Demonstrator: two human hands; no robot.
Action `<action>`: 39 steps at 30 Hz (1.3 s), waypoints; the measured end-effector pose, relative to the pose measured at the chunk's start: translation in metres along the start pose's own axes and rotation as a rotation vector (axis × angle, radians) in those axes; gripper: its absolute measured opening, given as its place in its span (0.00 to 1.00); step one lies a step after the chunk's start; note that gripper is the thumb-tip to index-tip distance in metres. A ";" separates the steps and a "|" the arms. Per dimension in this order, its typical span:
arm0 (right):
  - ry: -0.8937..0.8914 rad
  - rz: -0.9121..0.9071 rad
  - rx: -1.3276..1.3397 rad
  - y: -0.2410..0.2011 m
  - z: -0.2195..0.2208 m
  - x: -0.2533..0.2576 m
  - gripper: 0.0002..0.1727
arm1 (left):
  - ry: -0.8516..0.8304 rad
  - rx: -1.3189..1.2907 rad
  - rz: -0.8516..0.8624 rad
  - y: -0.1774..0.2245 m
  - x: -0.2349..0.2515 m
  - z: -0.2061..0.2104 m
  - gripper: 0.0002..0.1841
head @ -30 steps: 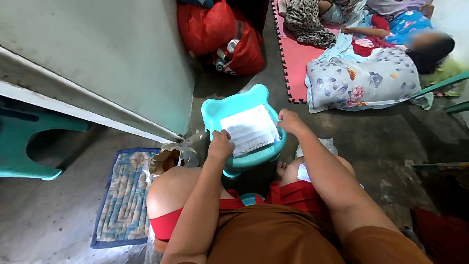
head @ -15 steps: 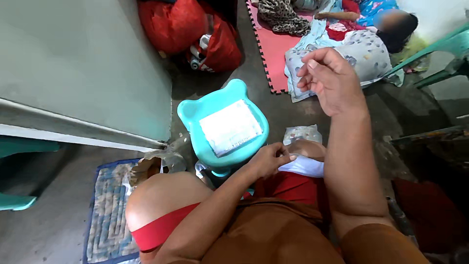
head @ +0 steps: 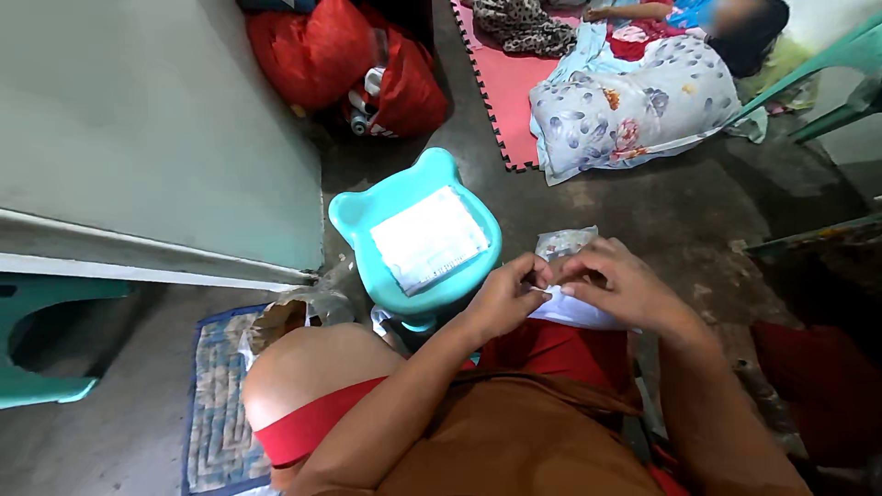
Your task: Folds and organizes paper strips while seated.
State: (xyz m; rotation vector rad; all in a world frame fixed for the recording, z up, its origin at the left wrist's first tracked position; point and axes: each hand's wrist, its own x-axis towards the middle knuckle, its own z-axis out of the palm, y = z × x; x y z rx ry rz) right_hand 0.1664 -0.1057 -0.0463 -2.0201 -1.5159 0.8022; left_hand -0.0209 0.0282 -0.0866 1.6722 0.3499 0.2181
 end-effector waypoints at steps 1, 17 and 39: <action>-0.006 -0.016 -0.003 -0.002 0.004 -0.001 0.17 | 0.012 0.011 0.028 0.003 0.000 0.002 0.12; 0.029 -0.194 0.345 -0.009 0.003 -0.014 0.07 | -0.056 0.244 -0.052 0.019 -0.011 0.005 0.17; -0.100 -0.043 0.582 0.020 -0.020 -0.065 0.17 | -0.004 0.115 0.275 0.058 0.032 0.008 0.07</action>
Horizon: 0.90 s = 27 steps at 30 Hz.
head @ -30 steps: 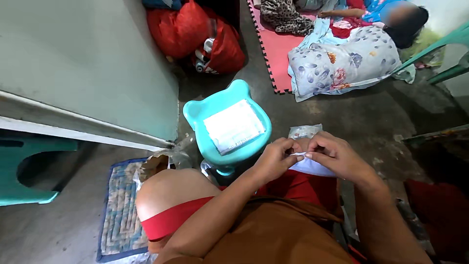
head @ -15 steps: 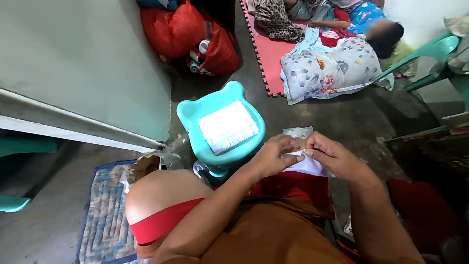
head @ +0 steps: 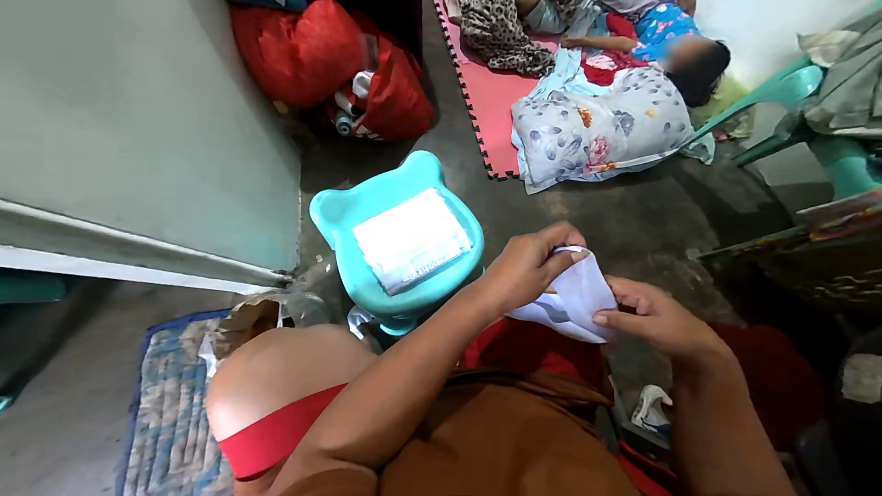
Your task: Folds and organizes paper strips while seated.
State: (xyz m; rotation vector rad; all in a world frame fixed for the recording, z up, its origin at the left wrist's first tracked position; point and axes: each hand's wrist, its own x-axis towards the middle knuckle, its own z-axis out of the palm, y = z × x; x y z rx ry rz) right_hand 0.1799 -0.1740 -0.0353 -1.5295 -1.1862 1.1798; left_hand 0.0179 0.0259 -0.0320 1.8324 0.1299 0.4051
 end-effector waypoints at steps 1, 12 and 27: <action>0.011 -0.012 -0.012 0.004 -0.004 -0.005 0.15 | 0.028 0.026 0.020 0.000 0.001 0.000 0.08; 0.241 -0.079 -0.012 0.004 -0.040 -0.029 0.05 | 0.197 -0.076 -0.022 -0.004 -0.006 -0.014 0.08; 0.227 -0.181 0.083 -0.068 0.037 0.183 0.21 | 0.749 -0.396 -0.199 -0.026 -0.083 -0.122 0.10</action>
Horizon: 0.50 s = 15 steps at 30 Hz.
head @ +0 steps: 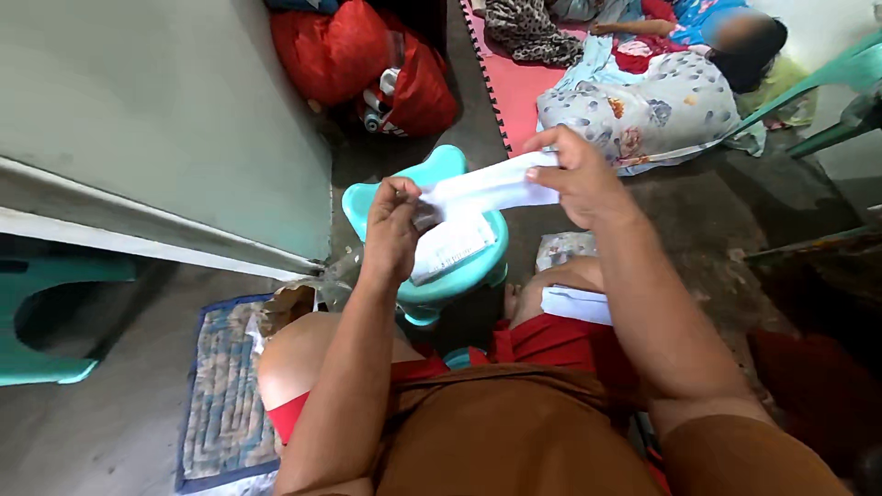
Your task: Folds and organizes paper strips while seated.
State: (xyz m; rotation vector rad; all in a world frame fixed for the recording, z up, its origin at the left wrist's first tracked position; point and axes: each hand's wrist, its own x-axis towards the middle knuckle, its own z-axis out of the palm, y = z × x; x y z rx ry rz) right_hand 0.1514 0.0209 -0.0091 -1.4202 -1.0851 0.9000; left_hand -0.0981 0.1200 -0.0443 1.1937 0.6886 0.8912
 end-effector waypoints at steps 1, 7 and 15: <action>-0.028 0.057 0.005 0.008 0.012 0.011 0.23 | 0.045 0.042 -0.029 -0.006 -0.003 -0.012 0.11; -0.125 0.364 0.009 0.066 0.057 0.039 0.32 | 0.126 0.212 -0.298 -0.043 -0.016 -0.050 0.10; -0.327 0.355 -0.177 0.101 0.059 0.047 0.11 | 0.168 0.246 -0.433 -0.067 -0.014 -0.066 0.13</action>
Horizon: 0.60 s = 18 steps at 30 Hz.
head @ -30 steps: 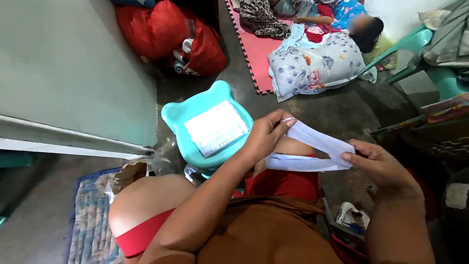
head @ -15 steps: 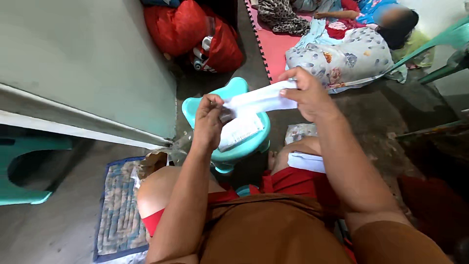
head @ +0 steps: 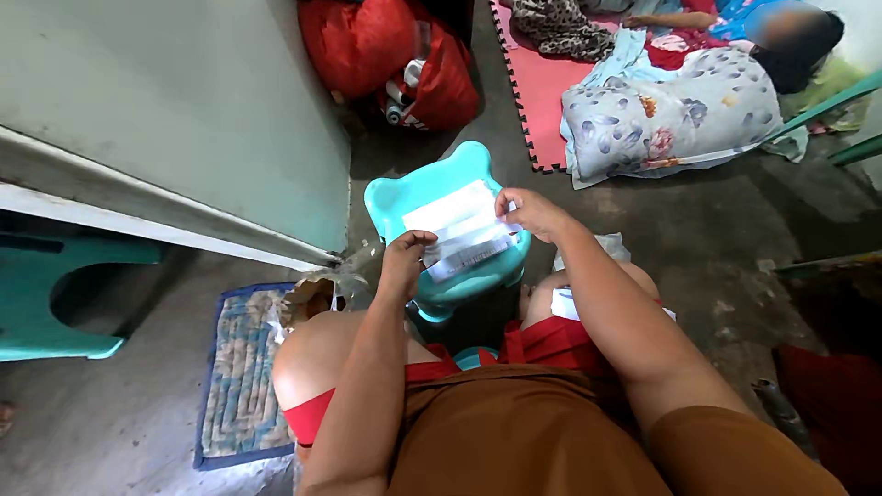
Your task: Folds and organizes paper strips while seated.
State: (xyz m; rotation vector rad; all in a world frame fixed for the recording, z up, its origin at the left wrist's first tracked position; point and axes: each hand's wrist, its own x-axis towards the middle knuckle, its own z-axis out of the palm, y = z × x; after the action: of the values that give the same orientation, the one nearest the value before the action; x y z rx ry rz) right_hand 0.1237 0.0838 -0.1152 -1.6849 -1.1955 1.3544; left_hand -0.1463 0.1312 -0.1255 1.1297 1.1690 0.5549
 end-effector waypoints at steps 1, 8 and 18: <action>-0.013 0.021 -0.054 0.001 0.000 0.001 0.10 | -0.011 0.082 -0.007 -0.003 0.001 0.000 0.15; -0.069 0.122 -0.450 0.005 0.004 0.010 0.12 | -0.039 0.737 0.036 -0.003 0.000 0.010 0.14; -0.071 0.038 -0.598 0.015 0.012 0.023 0.13 | -0.010 0.856 0.049 -0.002 -0.008 0.015 0.19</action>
State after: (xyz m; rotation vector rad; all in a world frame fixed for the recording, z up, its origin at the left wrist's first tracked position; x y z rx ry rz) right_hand 0.1166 0.0987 -0.1400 -2.0774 -1.7389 1.1488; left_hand -0.1359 0.1178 -0.1240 1.8792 1.4145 0.0547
